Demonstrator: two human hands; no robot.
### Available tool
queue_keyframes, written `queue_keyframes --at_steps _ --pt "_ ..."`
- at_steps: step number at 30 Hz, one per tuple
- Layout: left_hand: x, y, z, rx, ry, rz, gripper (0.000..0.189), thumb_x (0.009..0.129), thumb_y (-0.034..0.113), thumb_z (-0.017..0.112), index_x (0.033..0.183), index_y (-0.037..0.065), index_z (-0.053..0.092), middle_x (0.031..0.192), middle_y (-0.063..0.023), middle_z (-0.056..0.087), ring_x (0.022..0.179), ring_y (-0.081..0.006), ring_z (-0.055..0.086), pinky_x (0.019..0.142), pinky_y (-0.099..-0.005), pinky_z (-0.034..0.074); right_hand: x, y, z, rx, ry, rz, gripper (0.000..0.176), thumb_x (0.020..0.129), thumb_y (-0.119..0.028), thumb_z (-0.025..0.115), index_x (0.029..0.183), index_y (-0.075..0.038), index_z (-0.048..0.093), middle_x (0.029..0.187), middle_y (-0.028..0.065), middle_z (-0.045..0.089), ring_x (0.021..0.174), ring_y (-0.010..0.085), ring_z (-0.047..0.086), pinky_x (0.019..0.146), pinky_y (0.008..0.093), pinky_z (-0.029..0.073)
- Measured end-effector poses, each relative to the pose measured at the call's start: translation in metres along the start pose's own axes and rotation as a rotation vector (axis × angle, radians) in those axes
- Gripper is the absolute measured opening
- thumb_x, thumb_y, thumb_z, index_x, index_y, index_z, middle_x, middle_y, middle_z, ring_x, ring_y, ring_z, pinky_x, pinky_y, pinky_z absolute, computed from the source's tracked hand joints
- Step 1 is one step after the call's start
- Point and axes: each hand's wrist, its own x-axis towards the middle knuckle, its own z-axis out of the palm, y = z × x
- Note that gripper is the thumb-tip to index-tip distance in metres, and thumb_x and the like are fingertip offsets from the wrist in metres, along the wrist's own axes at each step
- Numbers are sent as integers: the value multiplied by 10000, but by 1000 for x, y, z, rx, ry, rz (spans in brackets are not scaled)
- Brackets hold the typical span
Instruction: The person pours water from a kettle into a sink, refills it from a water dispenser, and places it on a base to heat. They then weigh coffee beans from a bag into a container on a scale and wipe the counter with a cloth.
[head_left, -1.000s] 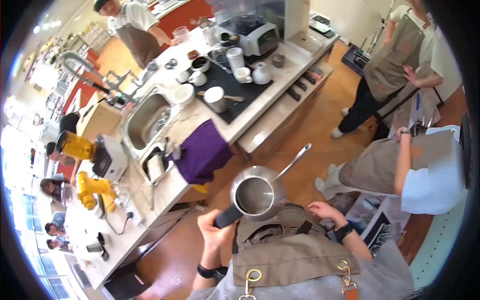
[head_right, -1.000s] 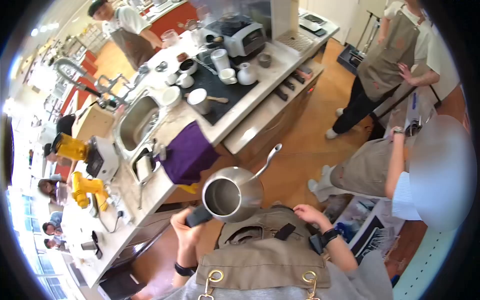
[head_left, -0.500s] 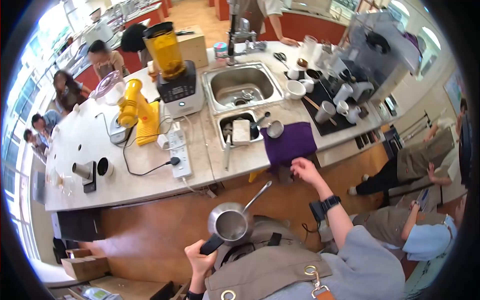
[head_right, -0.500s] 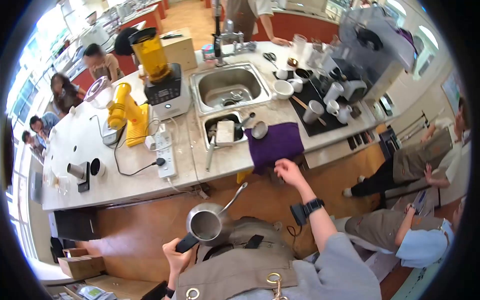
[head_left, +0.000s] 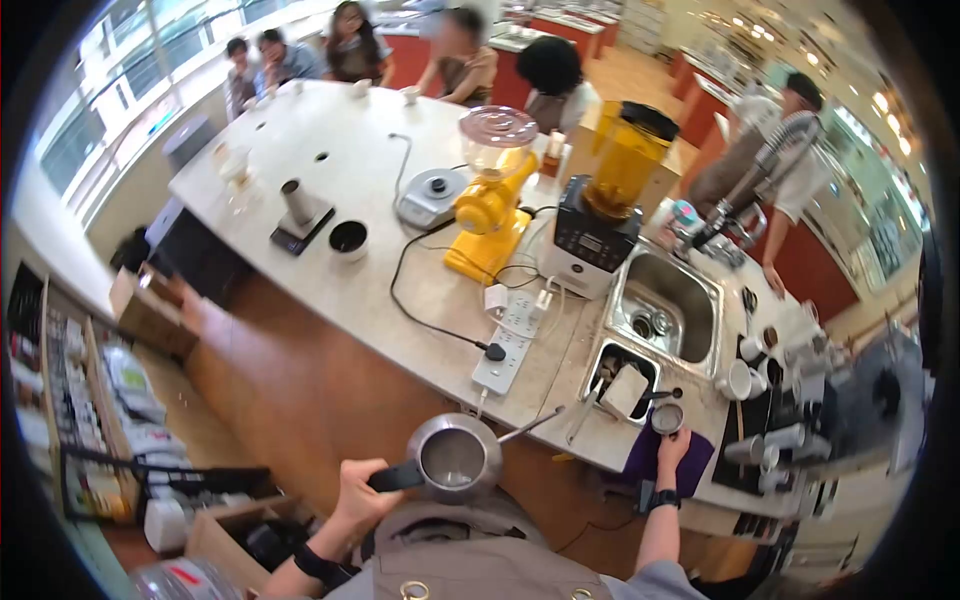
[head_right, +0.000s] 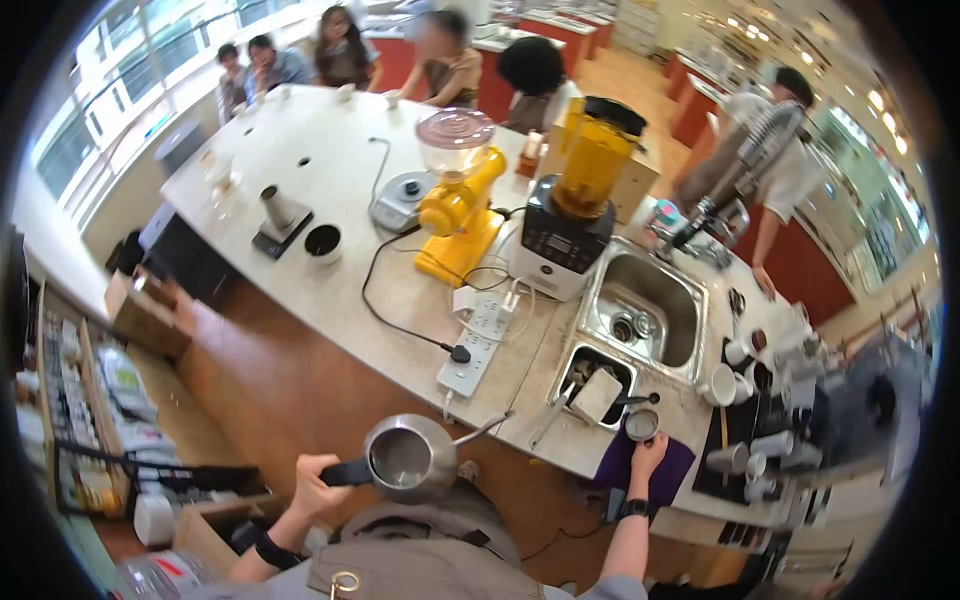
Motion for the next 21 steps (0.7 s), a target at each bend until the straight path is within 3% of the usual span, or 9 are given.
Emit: queue_keyframes --at_steps 1,3,6,7,9,10,15,21 --pt "2 -1 1 14 23 2 203 599 69 685 551 -2 501 455 -54 397 461 -44 405 419 -247 318 -2 -1 -1 1 -29 -26 213 698 -9 668 900 15 603 871 163 553 809 343 559 719 381 452" --pt "7 -9 2 -15 54 -11 153 577 44 649 559 -6 506 460 -43 406 452 -53 412 420 -246 314 -4 -3 -6 135 -31 -26 146 767 9 626 910 30 608 846 123 577 694 243 554 643 330 433" --pt "22 -7 1 -19 135 -88 151 571 35 647 569 -11 504 483 -28 421 483 -44 417 430 -246 315 -9 -6 -18 342 -83 2 153 824 2 588 970 46 606 819 132 632 677 204 580 631 307 443" --pt "29 -8 1 -19 165 -117 151 570 33 647 572 -13 503 492 -22 428 495 -41 420 433 -245 317 -11 -24 -35 279 -138 33 159 850 -20 576 986 58 600 767 125 655 653 168 588 618 299 451" --pt "45 -11 -3 -51 186 -94 159 576 32 644 579 -13 492 500 -8 417 515 -37 409 439 -243 309 -12 -38 -57 286 -259 46 113 907 -56 537 933 46 578 698 33 583 600 96 508 564 256 414" --pt "55 -9 -8 -43 186 -83 158 577 33 640 580 -11 488 500 -9 408 513 -36 405 439 -244 307 -13 -51 -70 272 -266 48 113 907 -56 537 933 46 578 698 33 583 600 96 508 564 256 414" --pt "106 -52 -44 -21 177 -14 166 577 37 630 576 -4 470 493 -27 379 486 -46 394 434 -251 306 -30 -171 -115 330 -525 164 90 888 -67 548 860 16 569 633 4 500 556 56 443 506 228 348" --pt "193 -95 -111 -8 0 135 190 580 50 641 572 -4 459 485 -90 351 437 -90 385 435 -262 322 -56 -346 -100 267 -677 -46 124 854 -84 553 789 21 554 592 37 459 552 93 403 505 272 336"
